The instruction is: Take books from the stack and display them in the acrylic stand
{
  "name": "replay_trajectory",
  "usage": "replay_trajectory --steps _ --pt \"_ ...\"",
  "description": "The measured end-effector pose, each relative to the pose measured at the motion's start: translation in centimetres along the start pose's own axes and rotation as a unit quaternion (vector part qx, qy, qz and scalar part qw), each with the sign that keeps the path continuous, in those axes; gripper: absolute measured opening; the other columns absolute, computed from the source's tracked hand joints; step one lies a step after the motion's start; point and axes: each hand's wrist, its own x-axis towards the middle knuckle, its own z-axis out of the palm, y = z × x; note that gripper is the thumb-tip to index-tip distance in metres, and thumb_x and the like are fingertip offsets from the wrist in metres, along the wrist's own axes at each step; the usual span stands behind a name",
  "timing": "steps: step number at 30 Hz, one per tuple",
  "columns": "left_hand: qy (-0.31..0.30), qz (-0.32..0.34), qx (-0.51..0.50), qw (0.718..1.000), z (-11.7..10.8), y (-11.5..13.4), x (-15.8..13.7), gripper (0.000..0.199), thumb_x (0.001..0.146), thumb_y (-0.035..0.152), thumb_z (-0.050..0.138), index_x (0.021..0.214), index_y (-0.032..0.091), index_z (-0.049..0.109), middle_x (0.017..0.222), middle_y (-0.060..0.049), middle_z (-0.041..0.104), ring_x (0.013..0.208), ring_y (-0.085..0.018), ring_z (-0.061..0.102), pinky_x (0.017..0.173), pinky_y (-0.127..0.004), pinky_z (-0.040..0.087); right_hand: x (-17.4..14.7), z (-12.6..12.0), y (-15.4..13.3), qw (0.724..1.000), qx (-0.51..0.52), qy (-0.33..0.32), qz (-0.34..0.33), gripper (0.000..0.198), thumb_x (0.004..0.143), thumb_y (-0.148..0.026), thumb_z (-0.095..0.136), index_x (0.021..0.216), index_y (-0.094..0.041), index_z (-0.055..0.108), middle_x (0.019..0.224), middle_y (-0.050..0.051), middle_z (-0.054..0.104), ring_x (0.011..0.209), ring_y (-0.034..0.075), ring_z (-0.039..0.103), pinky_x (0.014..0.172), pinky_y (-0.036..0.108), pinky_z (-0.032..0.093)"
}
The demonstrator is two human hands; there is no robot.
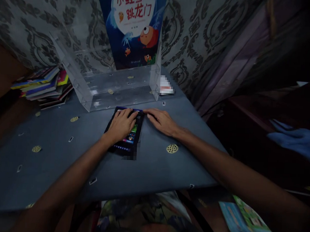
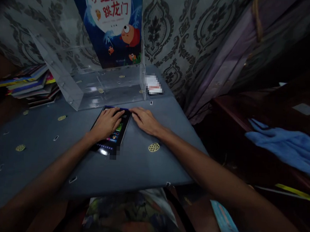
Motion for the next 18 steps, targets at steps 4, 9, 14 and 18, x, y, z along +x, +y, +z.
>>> replay_trajectory --steps 4,9,14,18 --pt "0.023 -0.073 0.007 0.997 0.7 0.8 -0.2 0.041 0.102 0.024 0.04 0.139 0.015 0.055 0.14 -0.017 0.057 0.128 -0.031 0.054 0.107 -0.05 0.041 1.0 0.7 0.4 0.999 -0.006 -0.037 -0.022 0.039 0.102 -0.028 0.039 0.134 -0.018 0.059 0.133 0.013 0.066 0.125 0.027 0.061 0.109 0.053 0.045" --pt "0.038 -0.094 0.002 0.995 0.8 0.5 -0.3 0.038 0.101 0.024 0.042 0.135 0.014 0.057 0.138 -0.017 0.058 0.127 -0.033 0.054 0.105 -0.052 0.042 2.0 1.4 0.9 0.998 -0.01 -0.05 -0.04 0.04 0.103 -0.033 0.041 0.138 -0.021 0.056 0.137 0.011 0.064 0.131 0.027 0.057 0.112 0.055 0.043" --pt "0.017 0.066 -0.063 0.996 -0.7 0.6 -3.4 0.037 0.103 0.033 0.044 0.133 0.015 0.057 0.139 -0.015 0.058 0.131 -0.03 0.052 0.108 -0.05 0.043 1.6 1.7 1.1 0.998 -0.035 -0.047 -0.038 0.044 0.103 -0.038 0.043 0.143 -0.022 0.051 0.145 0.012 0.058 0.138 0.029 0.049 0.114 0.058 0.039" --pt "-0.019 0.181 -0.096 0.979 -2.3 1.5 -6.8 0.06 0.099 0.057 0.046 0.14 0.014 0.051 0.143 -0.017 0.056 0.135 -0.033 0.048 0.112 -0.054 0.039 1.4 1.7 1.1 0.996 -0.053 -0.06 -0.047 0.048 0.103 -0.041 0.042 0.145 -0.017 0.047 0.148 0.015 0.054 0.14 0.03 0.047 0.115 0.057 0.038"
